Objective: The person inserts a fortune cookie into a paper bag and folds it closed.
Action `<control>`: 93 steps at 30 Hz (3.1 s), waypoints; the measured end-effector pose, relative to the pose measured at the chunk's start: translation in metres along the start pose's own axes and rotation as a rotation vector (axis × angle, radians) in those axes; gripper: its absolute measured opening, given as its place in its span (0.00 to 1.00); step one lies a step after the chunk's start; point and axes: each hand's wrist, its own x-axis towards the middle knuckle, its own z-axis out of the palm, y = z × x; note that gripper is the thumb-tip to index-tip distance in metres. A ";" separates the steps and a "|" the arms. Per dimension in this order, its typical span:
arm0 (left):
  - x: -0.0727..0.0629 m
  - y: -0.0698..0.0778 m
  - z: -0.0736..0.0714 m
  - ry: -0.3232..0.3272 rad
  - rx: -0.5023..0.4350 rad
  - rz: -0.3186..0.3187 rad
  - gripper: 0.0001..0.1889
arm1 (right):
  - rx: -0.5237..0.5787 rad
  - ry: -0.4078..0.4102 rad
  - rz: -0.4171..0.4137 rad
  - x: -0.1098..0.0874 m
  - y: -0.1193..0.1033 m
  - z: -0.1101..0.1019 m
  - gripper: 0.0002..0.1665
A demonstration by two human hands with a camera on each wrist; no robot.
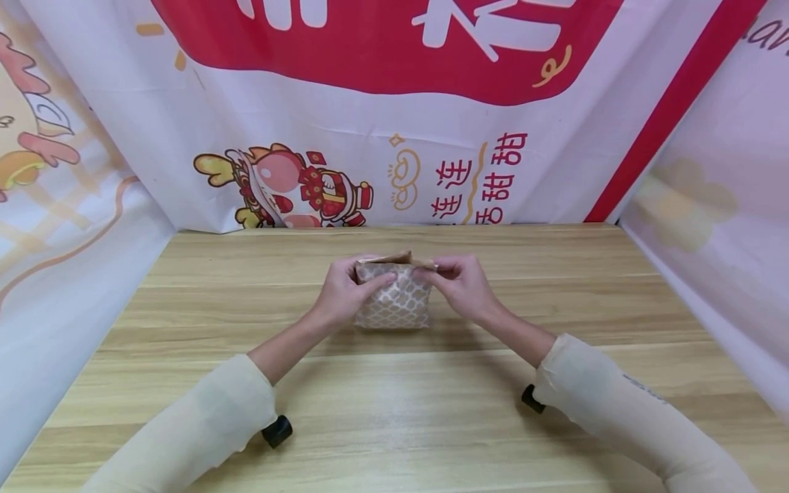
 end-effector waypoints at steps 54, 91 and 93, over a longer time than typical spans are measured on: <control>0.006 0.013 -0.009 0.040 0.145 -0.004 0.13 | -0.046 -0.045 0.033 -0.001 -0.011 0.009 0.16; -0.002 0.000 -0.013 -0.029 0.564 0.646 0.32 | -0.304 -0.031 -0.453 0.002 -0.005 -0.001 0.27; -0.002 0.001 -0.013 -0.056 0.595 0.632 0.27 | -0.382 -0.068 -0.480 0.004 -0.005 -0.003 0.23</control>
